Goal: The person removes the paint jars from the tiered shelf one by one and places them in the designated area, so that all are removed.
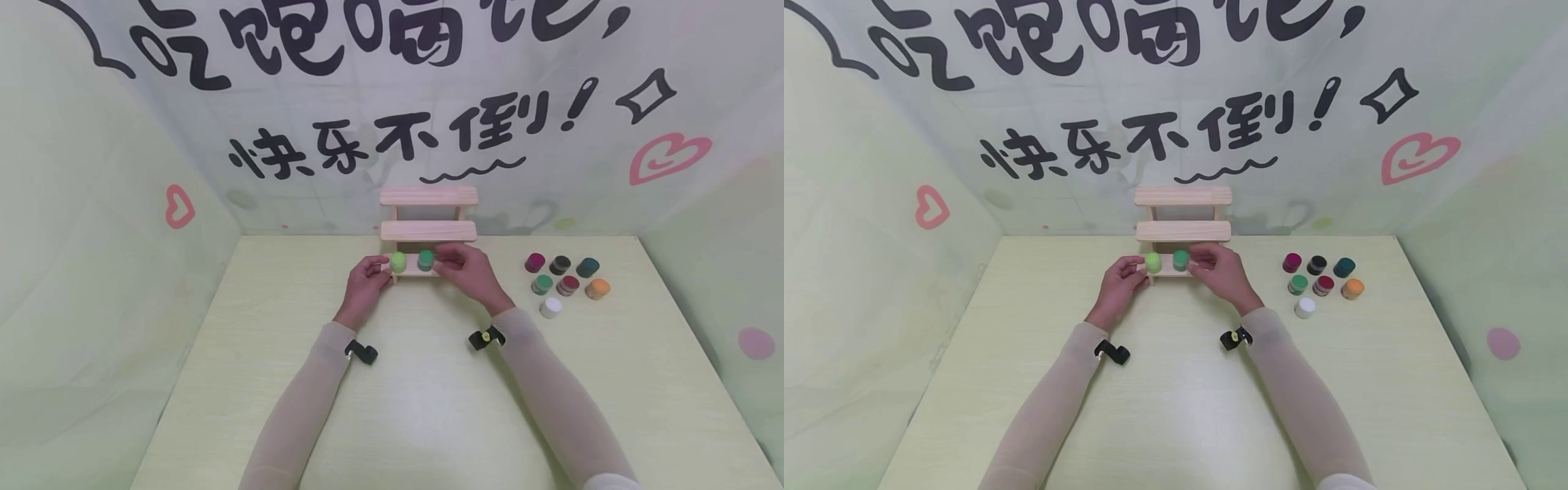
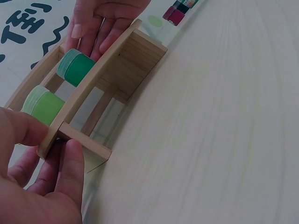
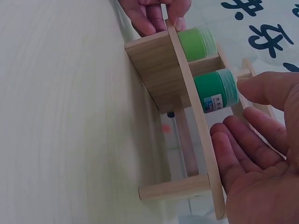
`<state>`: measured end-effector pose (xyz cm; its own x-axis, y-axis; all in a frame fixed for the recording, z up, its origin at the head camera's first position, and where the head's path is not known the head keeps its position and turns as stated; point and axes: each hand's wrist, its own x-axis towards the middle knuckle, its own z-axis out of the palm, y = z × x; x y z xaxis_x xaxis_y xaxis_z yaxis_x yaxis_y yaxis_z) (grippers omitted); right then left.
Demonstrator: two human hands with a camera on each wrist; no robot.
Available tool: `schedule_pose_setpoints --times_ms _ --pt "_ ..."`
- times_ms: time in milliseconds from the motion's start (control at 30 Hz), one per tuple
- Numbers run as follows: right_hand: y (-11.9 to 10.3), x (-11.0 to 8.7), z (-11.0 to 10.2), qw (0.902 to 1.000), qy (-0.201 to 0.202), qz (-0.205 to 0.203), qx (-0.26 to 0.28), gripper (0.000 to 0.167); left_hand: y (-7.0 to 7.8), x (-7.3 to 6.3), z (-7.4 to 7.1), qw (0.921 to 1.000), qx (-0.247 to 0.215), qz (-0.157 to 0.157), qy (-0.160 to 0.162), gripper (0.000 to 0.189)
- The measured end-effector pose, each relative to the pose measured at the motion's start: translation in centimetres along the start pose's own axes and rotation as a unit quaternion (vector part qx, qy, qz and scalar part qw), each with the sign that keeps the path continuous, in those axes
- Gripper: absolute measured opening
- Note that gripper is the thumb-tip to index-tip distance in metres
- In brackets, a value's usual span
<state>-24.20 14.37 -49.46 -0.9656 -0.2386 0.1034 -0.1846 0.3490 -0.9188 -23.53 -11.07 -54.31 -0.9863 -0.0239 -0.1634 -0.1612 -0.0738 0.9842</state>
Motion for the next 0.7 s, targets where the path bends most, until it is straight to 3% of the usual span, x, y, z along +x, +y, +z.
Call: schedule_pose_setpoints --times_ms 333,700 --pt "-0.1 1.0 1.1 0.9993 -0.011 0.008 -0.035 0.049 0.0 -0.1 0.1 1.0000 0.003 0.002 0.003 0.027" --pt "0.1 1.1 1.6 0.9984 -0.004 -0.002 -0.056 0.047 -0.1 0.0 0.0 1.0000 0.006 -0.001 0.004 0.027"
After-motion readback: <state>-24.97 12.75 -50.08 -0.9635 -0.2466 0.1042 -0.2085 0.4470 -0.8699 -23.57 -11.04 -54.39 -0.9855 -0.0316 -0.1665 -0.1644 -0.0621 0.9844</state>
